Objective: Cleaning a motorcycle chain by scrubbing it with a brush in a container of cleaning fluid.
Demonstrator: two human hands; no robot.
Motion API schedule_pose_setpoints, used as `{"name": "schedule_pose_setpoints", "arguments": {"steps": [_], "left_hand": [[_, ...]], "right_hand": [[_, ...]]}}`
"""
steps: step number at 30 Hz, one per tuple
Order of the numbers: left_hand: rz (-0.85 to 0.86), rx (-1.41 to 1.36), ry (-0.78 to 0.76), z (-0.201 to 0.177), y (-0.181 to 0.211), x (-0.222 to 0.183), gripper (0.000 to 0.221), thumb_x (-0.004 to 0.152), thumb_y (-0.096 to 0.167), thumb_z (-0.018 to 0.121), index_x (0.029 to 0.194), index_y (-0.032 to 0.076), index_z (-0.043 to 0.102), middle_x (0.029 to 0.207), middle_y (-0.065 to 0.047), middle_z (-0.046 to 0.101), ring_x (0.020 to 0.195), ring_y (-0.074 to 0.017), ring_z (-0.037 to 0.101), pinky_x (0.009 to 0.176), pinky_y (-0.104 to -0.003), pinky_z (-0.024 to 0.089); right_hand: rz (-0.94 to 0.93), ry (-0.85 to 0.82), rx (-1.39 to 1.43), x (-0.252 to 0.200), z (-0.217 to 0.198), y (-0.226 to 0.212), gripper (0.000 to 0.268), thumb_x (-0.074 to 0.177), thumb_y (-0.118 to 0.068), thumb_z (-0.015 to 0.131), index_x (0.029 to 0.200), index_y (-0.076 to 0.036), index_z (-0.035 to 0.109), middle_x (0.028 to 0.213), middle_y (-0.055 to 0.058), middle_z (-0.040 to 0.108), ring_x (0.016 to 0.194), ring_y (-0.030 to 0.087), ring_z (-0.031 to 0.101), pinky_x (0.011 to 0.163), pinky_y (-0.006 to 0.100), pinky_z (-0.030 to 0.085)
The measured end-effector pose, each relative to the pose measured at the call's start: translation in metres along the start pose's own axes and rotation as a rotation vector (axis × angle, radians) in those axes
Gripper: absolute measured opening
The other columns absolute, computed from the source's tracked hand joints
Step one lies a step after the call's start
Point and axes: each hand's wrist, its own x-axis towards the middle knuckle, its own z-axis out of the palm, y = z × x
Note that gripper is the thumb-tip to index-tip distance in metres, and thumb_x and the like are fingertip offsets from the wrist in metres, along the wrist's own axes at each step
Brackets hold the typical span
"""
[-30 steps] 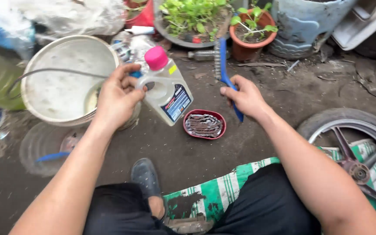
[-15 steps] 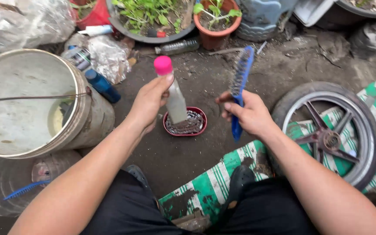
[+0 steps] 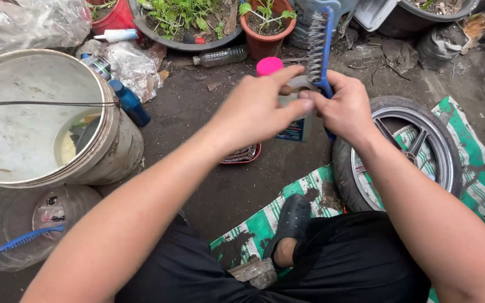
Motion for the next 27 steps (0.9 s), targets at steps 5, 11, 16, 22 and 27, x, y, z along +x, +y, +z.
{"name": "schedule_pose_setpoints", "arguments": {"steps": [5, 11, 16, 22, 27], "left_hand": [[0.037, 0.248, 0.262, -0.029, -0.081, -0.014, 0.034, 0.101, 0.034, 0.077, 0.132, 0.022, 0.081, 0.106, -0.007, 0.087, 0.091, -0.0269, 0.086, 0.079, -0.041, 0.065], [0.151, 0.449, 0.173, -0.027, -0.086, -0.017, 0.049, 0.106, 0.020, 0.076, 0.151, 0.003, 0.069, 0.132, -0.024, 0.076, 0.112, -0.0414, 0.080, 0.087, -0.047, 0.067], [0.208, 0.625, 0.014, 0.004, -0.101, 0.000, 0.056, 0.107, 0.020, 0.075, 0.159, 0.011, 0.057, 0.149, -0.021, 0.058, 0.124, -0.0503, 0.073, 0.092, -0.065, 0.065], [0.189, 0.664, -0.125, 0.011, -0.127, 0.008, 0.047, 0.107, 0.022, 0.073, 0.151, 0.011, 0.064, 0.134, -0.019, 0.065, 0.120, -0.0455, 0.074, 0.092, -0.059, 0.066], [0.155, 0.637, -0.042, 0.026, -0.143, 0.015, 0.042, 0.111, 0.032, 0.068, 0.138, 0.001, 0.066, 0.111, -0.018, 0.064, 0.102, -0.0440, 0.077, 0.084, -0.056, 0.066]], "right_hand": [[0.054, -0.036, 0.355, 0.021, 0.001, 0.073, 0.013, 0.104, -0.012, 0.088, 0.099, -0.007, 0.076, 0.065, 0.010, 0.067, 0.059, 0.017, 0.069, 0.057, 0.027, 0.054], [0.039, -0.124, 0.500, 0.037, 0.019, 0.107, 0.019, 0.101, -0.005, 0.088, 0.115, 0.001, 0.078, 0.076, 0.014, 0.071, 0.064, 0.024, 0.074, 0.059, 0.034, 0.062], [-0.071, -0.283, 0.234, 0.025, 0.040, 0.084, 0.020, 0.092, -0.011, 0.098, 0.107, -0.006, 0.086, 0.071, 0.011, 0.069, 0.068, 0.018, 0.069, 0.064, 0.035, 0.056], [-0.148, -0.308, 0.154, 0.010, 0.047, 0.076, 0.021, 0.090, -0.018, 0.100, 0.104, -0.010, 0.087, 0.084, 0.005, 0.076, 0.085, 0.010, 0.064, 0.074, 0.038, 0.056], [-0.247, -0.272, 0.123, 0.005, 0.040, 0.062, 0.019, 0.094, -0.015, 0.100, 0.106, -0.008, 0.087, 0.084, 0.010, 0.078, 0.085, 0.017, 0.074, 0.074, 0.038, 0.057]]}}
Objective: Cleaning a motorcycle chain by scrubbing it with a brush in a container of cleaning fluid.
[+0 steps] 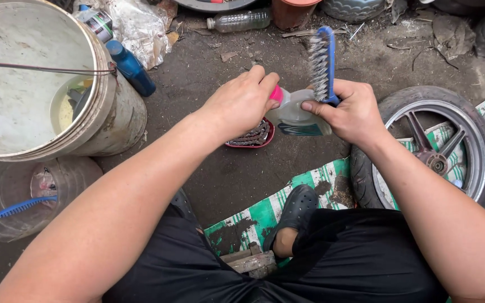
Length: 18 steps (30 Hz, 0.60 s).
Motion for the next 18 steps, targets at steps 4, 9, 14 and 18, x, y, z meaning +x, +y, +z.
{"name": "schedule_pose_setpoints", "arguments": {"steps": [4, 9, 14, 18], "left_hand": [[-0.056, 0.041, 0.077, 0.017, -0.001, 0.006, 0.041, 0.115, 0.039, 0.057, 0.107, 0.003, 0.074, 0.089, -0.013, 0.067, 0.083, -0.0370, 0.080, 0.072, -0.049, 0.067], [0.074, -0.098, -0.057, -0.043, 0.021, -0.011, 0.036, 0.106, 0.024, 0.072, 0.130, -0.003, 0.075, 0.106, -0.024, 0.073, 0.099, -0.0397, 0.080, 0.088, -0.050, 0.067], [0.052, -0.081, -0.115, -0.029, 0.020, -0.015, 0.044, 0.100, 0.018, 0.081, 0.136, -0.007, 0.072, 0.109, -0.025, 0.072, 0.102, -0.0403, 0.081, 0.087, -0.049, 0.069], [-0.113, -0.132, -0.106, -0.013, 0.016, -0.011, 0.041, 0.111, 0.028, 0.066, 0.129, -0.009, 0.071, 0.101, -0.024, 0.072, 0.094, -0.0401, 0.083, 0.079, -0.048, 0.071]], "right_hand": [[-0.079, -0.016, -0.039, -0.002, 0.002, -0.013, 0.020, 0.092, -0.016, 0.100, 0.105, -0.008, 0.087, 0.086, 0.014, 0.079, 0.088, 0.030, 0.080, 0.074, 0.045, 0.058], [-0.099, -0.031, -0.047, -0.005, 0.000, -0.010, 0.018, 0.094, -0.014, 0.098, 0.106, -0.008, 0.087, 0.091, 0.015, 0.080, 0.095, 0.033, 0.081, 0.077, 0.045, 0.058], [-0.101, -0.018, -0.054, -0.005, -0.001, -0.013, 0.019, 0.097, -0.014, 0.099, 0.110, -0.006, 0.087, 0.092, 0.015, 0.081, 0.098, 0.032, 0.081, 0.080, 0.041, 0.059], [-0.105, -0.008, -0.087, -0.007, 0.001, -0.014, 0.021, 0.097, -0.014, 0.099, 0.112, -0.007, 0.087, 0.094, 0.015, 0.081, 0.099, 0.036, 0.082, 0.081, 0.044, 0.059]]}}
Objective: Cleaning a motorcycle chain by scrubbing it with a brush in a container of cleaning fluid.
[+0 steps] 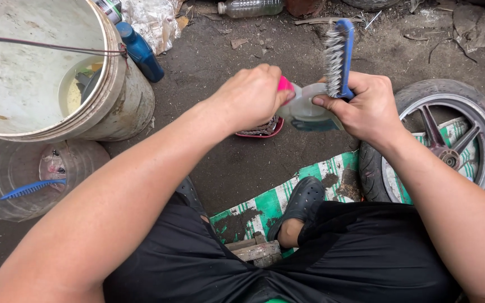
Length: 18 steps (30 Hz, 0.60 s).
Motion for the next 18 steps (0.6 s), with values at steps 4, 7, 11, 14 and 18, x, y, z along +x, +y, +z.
{"name": "schedule_pose_setpoints", "arguments": {"steps": [4, 7, 11, 14, 18], "left_hand": [[-0.102, 0.012, 0.018, -0.022, 0.011, -0.009, 0.051, 0.113, 0.041, 0.069, 0.123, -0.009, 0.076, 0.103, -0.027, 0.077, 0.095, -0.0451, 0.083, 0.082, -0.053, 0.070], [0.116, -0.087, 0.019, -0.023, 0.013, -0.011, 0.066, 0.095, 0.024, 0.092, 0.144, -0.010, 0.064, 0.126, -0.034, 0.070, 0.108, -0.0544, 0.078, 0.084, -0.062, 0.068], [0.161, -0.035, 0.008, -0.010, 0.004, -0.006, 0.044, 0.094, -0.003, 0.081, 0.137, -0.006, 0.071, 0.128, -0.032, 0.070, 0.109, -0.0559, 0.077, 0.089, -0.058, 0.069], [0.010, -0.076, 0.062, -0.001, -0.006, -0.001, 0.041, 0.104, 0.021, 0.079, 0.131, -0.008, 0.071, 0.109, -0.028, 0.076, 0.099, -0.0500, 0.081, 0.079, -0.057, 0.070], [-0.103, 0.025, 0.083, -0.008, 0.002, -0.004, 0.070, 0.096, 0.049, 0.088, 0.134, -0.006, 0.067, 0.113, -0.030, 0.079, 0.097, -0.0491, 0.081, 0.081, -0.063, 0.068]], "right_hand": [[0.012, -0.004, 0.011, 0.002, 0.001, -0.014, 0.017, 0.097, -0.011, 0.099, 0.107, -0.005, 0.087, 0.088, 0.016, 0.080, 0.091, 0.037, 0.081, 0.078, 0.042, 0.058], [0.007, -0.011, -0.011, 0.002, 0.001, -0.007, 0.015, 0.097, -0.012, 0.099, 0.106, -0.009, 0.087, 0.088, 0.014, 0.080, 0.091, 0.034, 0.081, 0.077, 0.040, 0.058], [0.036, -0.012, -0.016, 0.001, 0.001, -0.012, 0.014, 0.099, -0.015, 0.099, 0.104, -0.010, 0.086, 0.083, 0.010, 0.078, 0.088, 0.023, 0.078, 0.075, 0.038, 0.056], [0.003, -0.006, -0.012, 0.003, 0.003, -0.012, 0.017, 0.098, -0.013, 0.100, 0.107, -0.008, 0.087, 0.090, 0.016, 0.081, 0.093, 0.039, 0.082, 0.076, 0.041, 0.058], [0.059, -0.051, -0.089, 0.005, 0.004, -0.020, 0.014, 0.096, -0.009, 0.096, 0.102, -0.006, 0.085, 0.073, 0.007, 0.071, 0.066, 0.017, 0.061, 0.062, 0.034, 0.047]]}}
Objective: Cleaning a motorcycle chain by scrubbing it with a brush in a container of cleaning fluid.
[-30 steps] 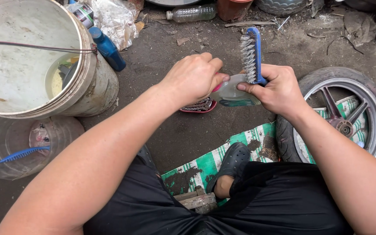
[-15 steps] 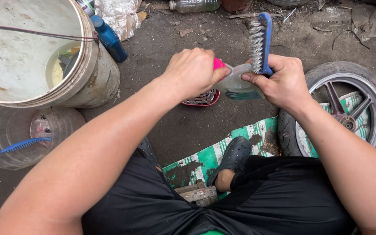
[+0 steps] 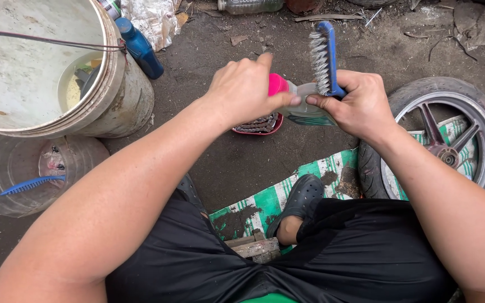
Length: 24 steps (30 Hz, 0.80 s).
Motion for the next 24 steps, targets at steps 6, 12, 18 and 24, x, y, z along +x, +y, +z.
{"name": "schedule_pose_setpoints", "arguments": {"steps": [6, 12, 18, 24], "left_hand": [[0.119, 0.056, -0.038, 0.006, -0.003, -0.001, 0.051, 0.091, 0.011, 0.075, 0.141, 0.004, 0.068, 0.110, -0.018, 0.077, 0.083, -0.0373, 0.082, 0.080, -0.049, 0.069], [0.131, 0.085, 0.009, 0.006, -0.014, -0.002, 0.074, 0.089, 0.031, 0.078, 0.152, 0.001, 0.057, 0.115, -0.022, 0.074, 0.084, -0.0408, 0.082, 0.076, -0.053, 0.069], [0.087, 0.004, -0.023, 0.006, -0.009, 0.005, 0.031, 0.092, 0.009, 0.078, 0.122, 0.000, 0.077, 0.103, -0.021, 0.078, 0.073, -0.0359, 0.082, 0.068, -0.042, 0.070], [-0.294, -0.077, -0.103, -0.015, -0.010, 0.004, 0.052, 0.118, 0.041, 0.062, 0.094, -0.001, 0.083, 0.073, -0.019, 0.078, 0.057, -0.0300, 0.078, 0.062, -0.043, 0.068]], "right_hand": [[0.012, -0.029, -0.078, 0.000, -0.001, -0.004, 0.017, 0.093, -0.003, 0.093, 0.107, 0.000, 0.085, 0.073, 0.005, 0.070, 0.057, 0.015, 0.051, 0.053, 0.033, 0.043], [0.035, -0.016, -0.065, 0.002, 0.000, -0.002, 0.018, 0.093, -0.003, 0.093, 0.108, 0.000, 0.084, 0.077, 0.005, 0.073, 0.059, 0.014, 0.053, 0.056, 0.032, 0.045], [0.013, -0.037, -0.090, 0.003, 0.001, -0.006, 0.017, 0.093, -0.003, 0.093, 0.107, 0.000, 0.086, 0.070, 0.005, 0.069, 0.055, 0.015, 0.050, 0.052, 0.033, 0.042], [-0.013, -0.024, -0.140, 0.003, 0.003, 0.002, 0.016, 0.092, -0.004, 0.095, 0.091, 0.000, 0.080, 0.067, 0.005, 0.068, 0.052, 0.016, 0.050, 0.051, 0.033, 0.040]]}}
